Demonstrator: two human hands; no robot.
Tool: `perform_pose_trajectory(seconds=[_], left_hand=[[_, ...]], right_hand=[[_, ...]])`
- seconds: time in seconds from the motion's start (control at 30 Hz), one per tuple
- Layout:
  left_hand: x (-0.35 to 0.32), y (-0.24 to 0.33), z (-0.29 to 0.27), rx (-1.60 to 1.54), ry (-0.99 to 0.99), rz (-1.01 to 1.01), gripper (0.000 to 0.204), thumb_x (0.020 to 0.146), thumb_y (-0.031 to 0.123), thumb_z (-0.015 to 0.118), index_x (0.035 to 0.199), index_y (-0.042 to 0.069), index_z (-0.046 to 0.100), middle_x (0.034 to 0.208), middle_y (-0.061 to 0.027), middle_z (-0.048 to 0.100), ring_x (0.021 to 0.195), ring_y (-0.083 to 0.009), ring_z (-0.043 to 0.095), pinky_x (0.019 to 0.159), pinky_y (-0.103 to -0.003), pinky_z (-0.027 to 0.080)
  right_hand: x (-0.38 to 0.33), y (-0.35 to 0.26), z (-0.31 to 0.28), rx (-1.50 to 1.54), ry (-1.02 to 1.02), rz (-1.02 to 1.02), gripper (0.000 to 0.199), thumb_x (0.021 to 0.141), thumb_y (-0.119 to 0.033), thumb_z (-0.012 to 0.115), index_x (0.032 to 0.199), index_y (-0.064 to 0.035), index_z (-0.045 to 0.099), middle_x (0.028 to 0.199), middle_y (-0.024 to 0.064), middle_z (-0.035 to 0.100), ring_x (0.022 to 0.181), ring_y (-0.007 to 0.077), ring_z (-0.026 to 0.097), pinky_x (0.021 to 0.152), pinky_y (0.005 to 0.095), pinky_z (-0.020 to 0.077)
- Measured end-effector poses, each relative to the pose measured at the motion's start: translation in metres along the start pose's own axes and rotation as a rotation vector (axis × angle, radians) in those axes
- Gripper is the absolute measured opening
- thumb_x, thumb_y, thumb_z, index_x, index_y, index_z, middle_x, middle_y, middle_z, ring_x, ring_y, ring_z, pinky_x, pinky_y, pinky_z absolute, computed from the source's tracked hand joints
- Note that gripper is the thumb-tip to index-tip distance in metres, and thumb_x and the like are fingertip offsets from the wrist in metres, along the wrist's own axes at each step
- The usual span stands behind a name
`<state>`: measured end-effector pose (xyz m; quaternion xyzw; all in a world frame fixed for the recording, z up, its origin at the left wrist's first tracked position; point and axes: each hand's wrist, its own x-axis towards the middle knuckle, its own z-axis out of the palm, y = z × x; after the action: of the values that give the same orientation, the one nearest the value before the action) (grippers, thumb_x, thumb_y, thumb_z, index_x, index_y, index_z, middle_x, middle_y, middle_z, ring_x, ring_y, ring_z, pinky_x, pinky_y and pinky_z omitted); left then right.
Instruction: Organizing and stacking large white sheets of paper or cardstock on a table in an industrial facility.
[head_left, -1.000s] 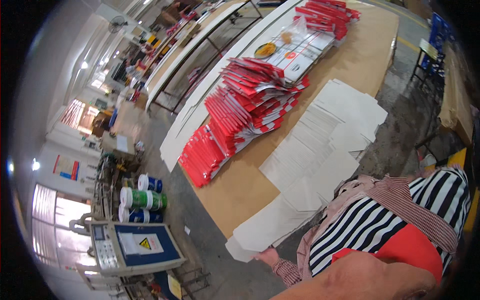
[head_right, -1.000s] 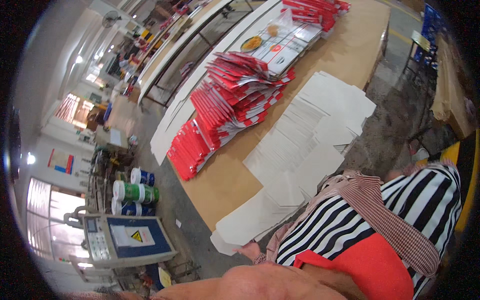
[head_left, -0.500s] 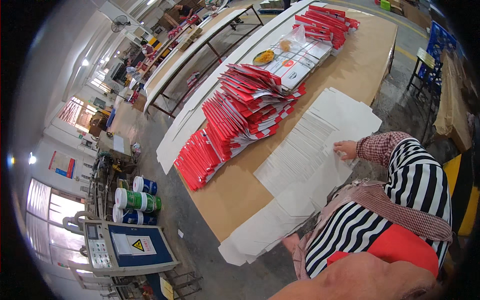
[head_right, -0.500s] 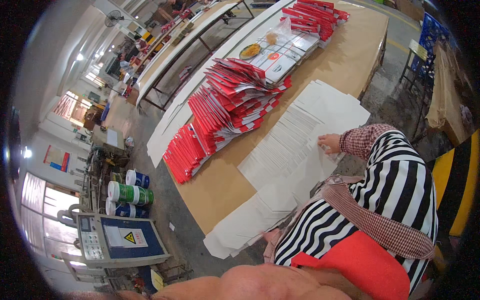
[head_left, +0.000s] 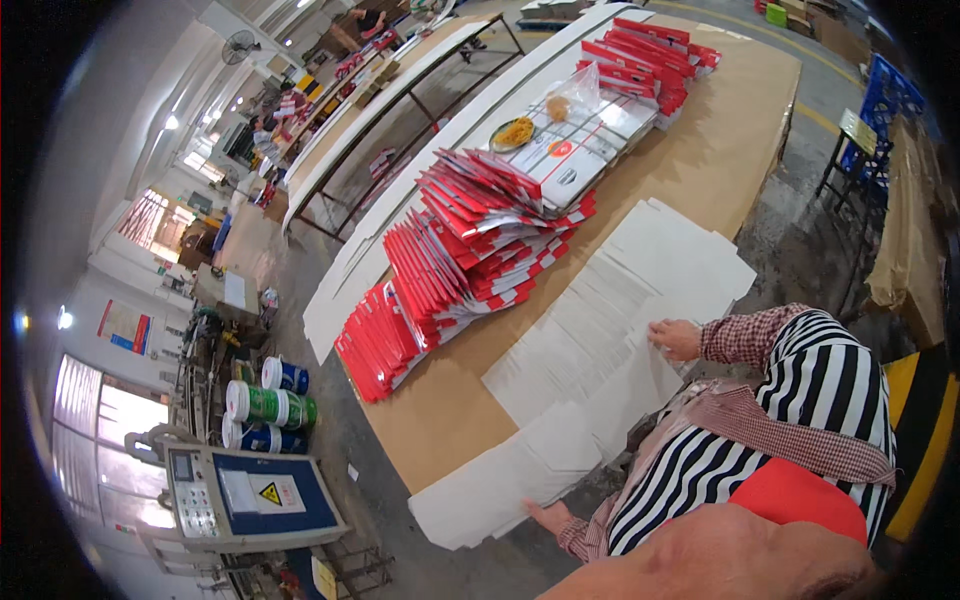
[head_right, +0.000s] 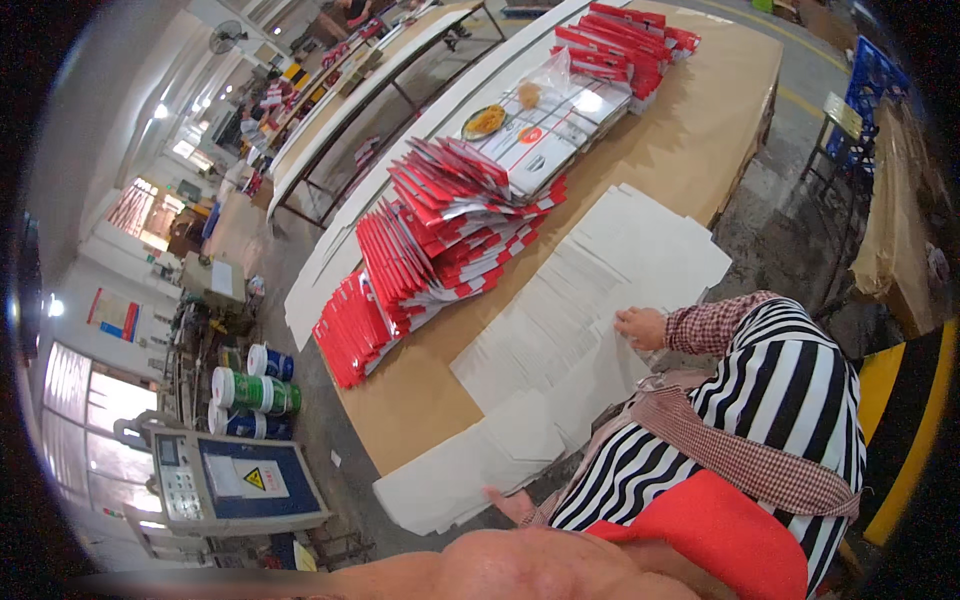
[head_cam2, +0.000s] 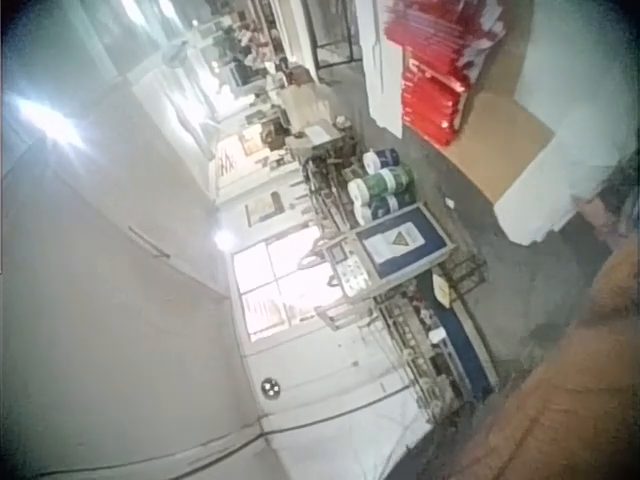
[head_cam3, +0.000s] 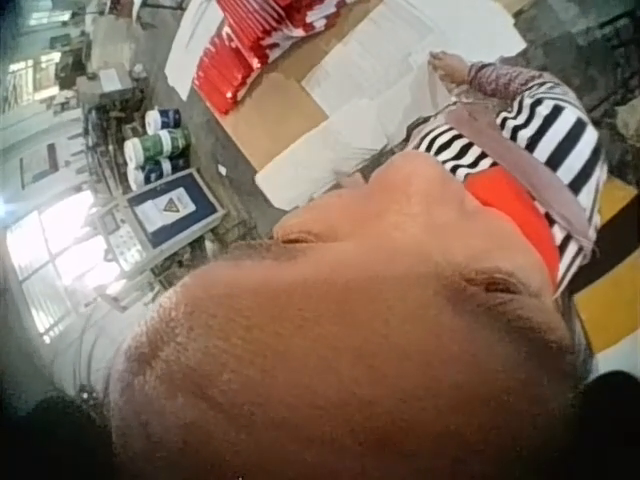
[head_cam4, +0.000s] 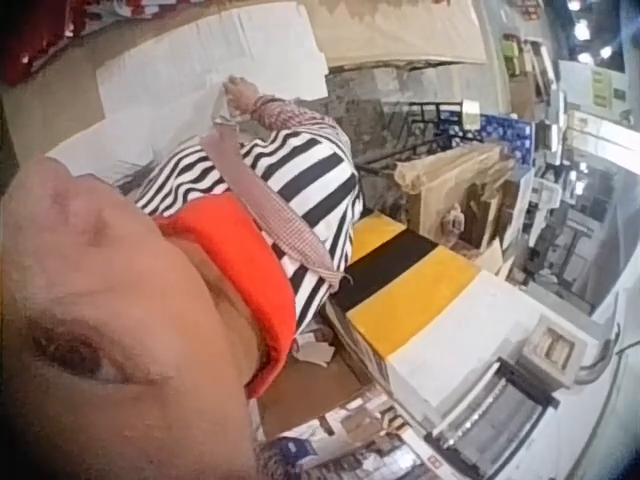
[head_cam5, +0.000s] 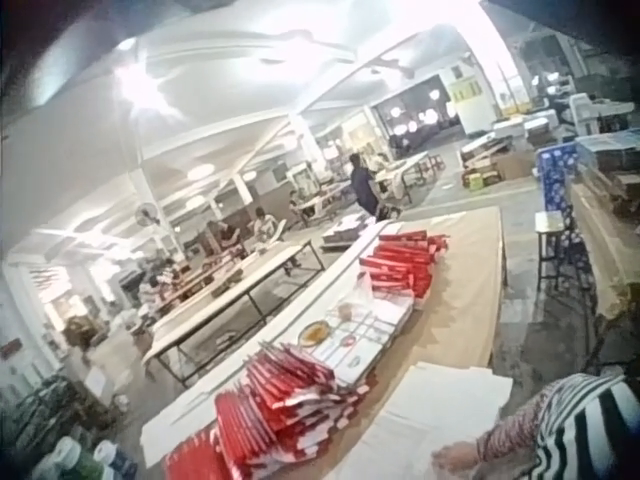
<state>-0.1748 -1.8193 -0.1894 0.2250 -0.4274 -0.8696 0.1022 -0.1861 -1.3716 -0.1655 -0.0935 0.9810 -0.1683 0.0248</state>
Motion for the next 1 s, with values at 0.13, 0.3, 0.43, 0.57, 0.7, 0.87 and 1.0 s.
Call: perform_pose_trajectory(seconds=[0.13,0.3,0.43,0.57,0.7,0.87,1.0], left_hand=[[0.016,0.005,0.024,0.301,0.235,-0.233,0.045,0.078,0.023,0.06,0.102,-0.01,0.042,0.101,-0.0141,0.048,0.086,-0.0231,0.048,0.079,-0.034,0.039],[-0.013,0.002,0.053,0.633,0.494,0.117,0.042,0.076,0.026,0.062,0.091,-0.009,0.046,0.09,-0.0119,0.05,0.078,-0.021,0.048,0.069,-0.032,0.042],[0.002,0.007,0.019,0.02,0.034,-0.09,0.044,0.075,0.027,0.063,0.09,-0.01,0.045,0.091,-0.015,0.05,0.075,-0.0214,0.047,0.068,-0.032,0.042],[0.038,0.0,-0.006,0.258,0.188,-0.293,0.043,0.076,0.024,0.062,0.093,-0.012,0.046,0.092,-0.0164,0.051,0.076,-0.021,0.048,0.07,-0.032,0.042],[0.014,0.002,0.038,0.617,0.452,0.072,0.042,0.077,0.022,0.061,0.098,-0.012,0.047,0.092,-0.0146,0.053,0.074,-0.0204,0.051,0.064,-0.03,0.043],[0.006,0.015,0.034,0.395,0.18,0.131,0.043,0.077,0.022,0.062,0.099,-0.011,0.046,0.094,-0.0144,0.052,0.077,-0.021,0.052,0.067,-0.031,0.044],[0.037,0.011,-0.01,0.098,0.108,-0.19,0.046,0.077,0.015,0.061,0.111,-0.006,0.04,0.105,-0.018,0.049,0.087,-0.0239,0.051,0.075,-0.036,0.045]], right_hand=[[-0.004,0.008,-0.006,0.057,-0.063,0.061,0.038,0.062,-0.015,0.061,0.097,-0.0052,0.048,0.106,0.0141,0.044,0.093,0.0311,0.047,0.072,0.0401,0.0438],[-0.01,0.006,-0.005,0.07,0.052,0.07,0.037,0.063,-0.013,0.06,0.097,-0.0056,0.049,0.106,0.0145,0.044,0.094,0.0313,0.046,0.073,0.0399,0.0432],[-0.011,0.001,-0.011,0.05,0.13,0.104,0.037,0.063,-0.013,0.059,0.098,-0.0057,0.048,0.107,0.015,0.044,0.094,0.0318,0.046,0.074,0.0401,0.043],[-0.007,0.005,-0.014,0.073,0.053,0.098,0.039,0.064,-0.014,0.059,0.1,-0.0056,0.048,0.109,0.0153,0.043,0.096,0.032,0.046,0.075,0.0404,0.0431],[-0.012,0.013,-0.008,0.067,0.043,0.111,0.038,0.065,-0.015,0.059,0.101,-0.0058,0.047,0.111,0.0158,0.042,0.096,0.0326,0.046,0.076,0.0408,0.0434],[-0.01,0.02,-0.018,0.093,-0.079,0.147,0.039,0.066,-0.015,0.058,0.102,-0.0062,0.048,0.113,0.0164,0.042,0.097,0.0335,0.046,0.077,0.0415,0.0431],[-0.013,0.021,-0.007,0.091,-0.052,0.105,0.045,0.066,-0.018,0.059,0.109,-0.008,0.048,0.119,0.0156,0.041,0.1,0.0319,0.046,0.081,0.0387,0.0423]])
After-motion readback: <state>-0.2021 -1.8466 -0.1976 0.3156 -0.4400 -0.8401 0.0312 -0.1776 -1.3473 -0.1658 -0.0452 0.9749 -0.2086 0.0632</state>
